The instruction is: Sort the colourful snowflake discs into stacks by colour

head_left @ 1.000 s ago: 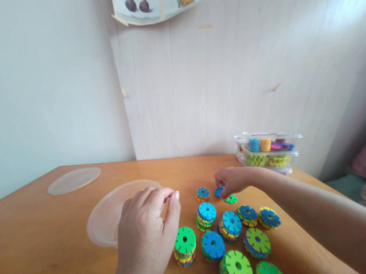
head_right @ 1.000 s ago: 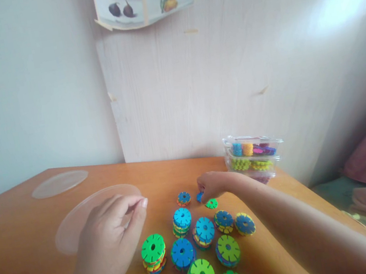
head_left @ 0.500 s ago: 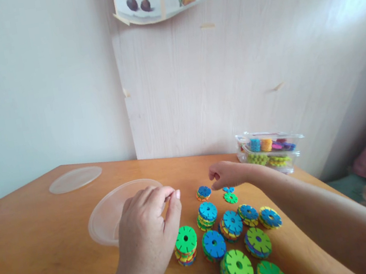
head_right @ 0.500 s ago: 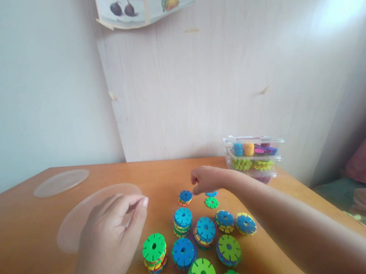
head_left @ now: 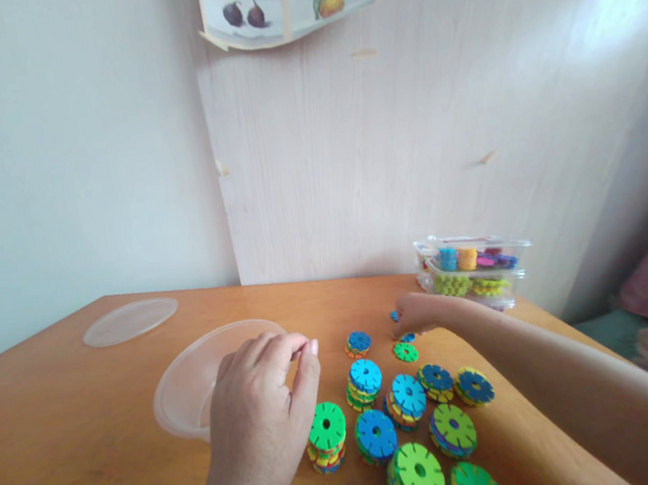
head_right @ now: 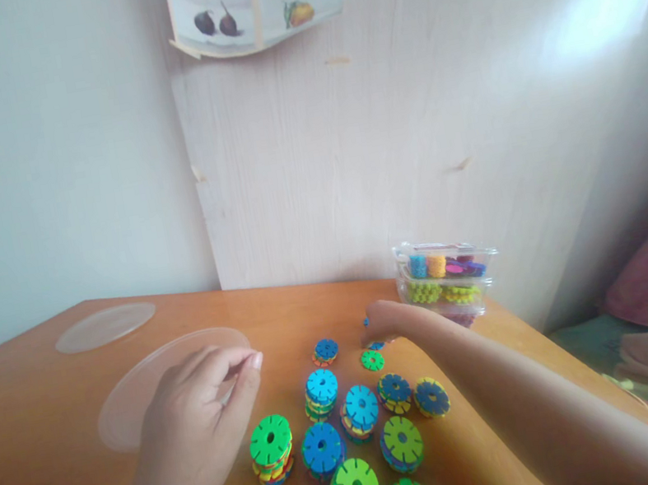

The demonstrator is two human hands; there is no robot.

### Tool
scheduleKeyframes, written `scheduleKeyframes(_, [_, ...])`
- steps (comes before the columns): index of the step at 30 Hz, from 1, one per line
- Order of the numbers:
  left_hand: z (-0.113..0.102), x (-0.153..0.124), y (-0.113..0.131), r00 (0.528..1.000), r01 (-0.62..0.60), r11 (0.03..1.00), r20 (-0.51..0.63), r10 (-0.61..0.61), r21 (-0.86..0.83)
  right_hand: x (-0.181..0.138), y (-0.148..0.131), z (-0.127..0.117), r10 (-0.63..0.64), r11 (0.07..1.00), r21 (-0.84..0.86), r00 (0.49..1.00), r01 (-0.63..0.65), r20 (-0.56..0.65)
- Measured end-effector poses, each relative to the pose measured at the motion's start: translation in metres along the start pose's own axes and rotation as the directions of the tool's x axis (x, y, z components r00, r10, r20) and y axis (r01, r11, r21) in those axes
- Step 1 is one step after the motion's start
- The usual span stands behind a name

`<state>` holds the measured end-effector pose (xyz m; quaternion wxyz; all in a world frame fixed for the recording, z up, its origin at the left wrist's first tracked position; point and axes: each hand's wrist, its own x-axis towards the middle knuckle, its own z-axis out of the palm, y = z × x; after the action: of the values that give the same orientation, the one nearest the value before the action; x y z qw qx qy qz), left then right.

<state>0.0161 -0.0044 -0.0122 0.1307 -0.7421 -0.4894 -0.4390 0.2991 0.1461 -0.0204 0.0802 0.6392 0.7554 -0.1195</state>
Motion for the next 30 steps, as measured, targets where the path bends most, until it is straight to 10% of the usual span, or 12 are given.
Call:
scheduleKeyframes(14, [0.000,0.000,-0.001,1.000,-0.002,1.000,-0.015,0.001,-0.004,-0.010,-0.003,-0.016,0.014,1.000,0.003,0.988,-0.013,-0.152])
scheduleKeyframes(30, [-0.002,0.000,0.001,1.000,0.002,1.000,-0.019,-0.002,-0.005,-0.001,-0.046,0.003,-0.080,0.828,0.534,0.978,0.172,-0.190])
